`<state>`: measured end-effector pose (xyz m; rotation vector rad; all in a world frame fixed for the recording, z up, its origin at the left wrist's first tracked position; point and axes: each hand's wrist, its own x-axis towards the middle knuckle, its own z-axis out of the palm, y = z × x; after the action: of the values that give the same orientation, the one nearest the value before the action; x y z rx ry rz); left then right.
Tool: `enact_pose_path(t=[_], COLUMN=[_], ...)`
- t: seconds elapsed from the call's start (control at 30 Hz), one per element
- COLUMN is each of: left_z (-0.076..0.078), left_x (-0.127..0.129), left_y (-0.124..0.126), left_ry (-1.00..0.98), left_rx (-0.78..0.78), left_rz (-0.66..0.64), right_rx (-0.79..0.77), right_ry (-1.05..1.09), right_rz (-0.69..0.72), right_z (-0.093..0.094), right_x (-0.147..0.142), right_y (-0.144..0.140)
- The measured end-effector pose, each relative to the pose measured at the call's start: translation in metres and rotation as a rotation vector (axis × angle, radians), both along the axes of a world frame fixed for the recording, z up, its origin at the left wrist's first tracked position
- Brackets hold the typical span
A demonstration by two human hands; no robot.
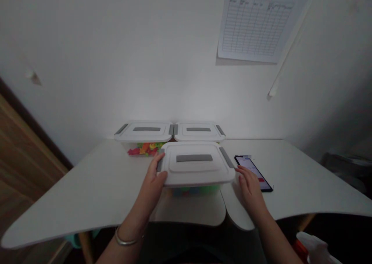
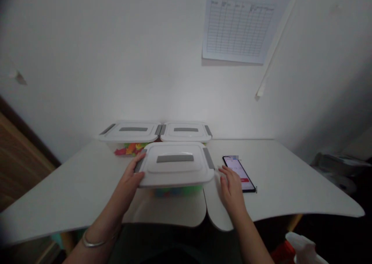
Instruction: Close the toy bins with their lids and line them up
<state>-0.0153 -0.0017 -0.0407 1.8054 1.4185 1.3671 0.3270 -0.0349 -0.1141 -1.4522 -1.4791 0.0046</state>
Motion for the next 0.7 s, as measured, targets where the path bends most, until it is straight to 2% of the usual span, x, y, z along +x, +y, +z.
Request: enact_pose_path(t=[0.07,0.13,0.27,0.33,0.4,0.53,0.7], left_z=[-0.003,-0.005,-0.007,-0.006,-0.002,0.013,0.032], left_x=[0.020,0.037,0.054,0.058,0.063,0.076,0.092], left_y=[-0.007,-0.011,-0.011,-0.012,-0.016,-0.031,-0.033], left_ry=[0.053,0.103,0.145,0.168,0.197,0.251,0.365], left_rx=[0.033,0.085,0.121,0.117,0.116,0.190,0.256], left_rz=[-0.069,-0.122,-0.225,-0.282,-0.321,-0.370,-0.481], right_rx=[-0.013,-0.032,-0.025,0.015,0.086,0.201,0.227], right_ry=[0.288,0.538,0.833,0.923,0.916,0.987,1.193], right_rz=[0.085,0.099,0.118,0.169,0.177,0.065,-0.027], right_z=[0.000,0.003,0.020,0.033,0.047,0.070,0.093], right_x=[-0.008,-0.015,-0.026,-0.030,-0.032,-0.033,-0.018], right_y=[0.000,-0.001,-0.005,-0.008,-0.011,-0.019,-0.024])
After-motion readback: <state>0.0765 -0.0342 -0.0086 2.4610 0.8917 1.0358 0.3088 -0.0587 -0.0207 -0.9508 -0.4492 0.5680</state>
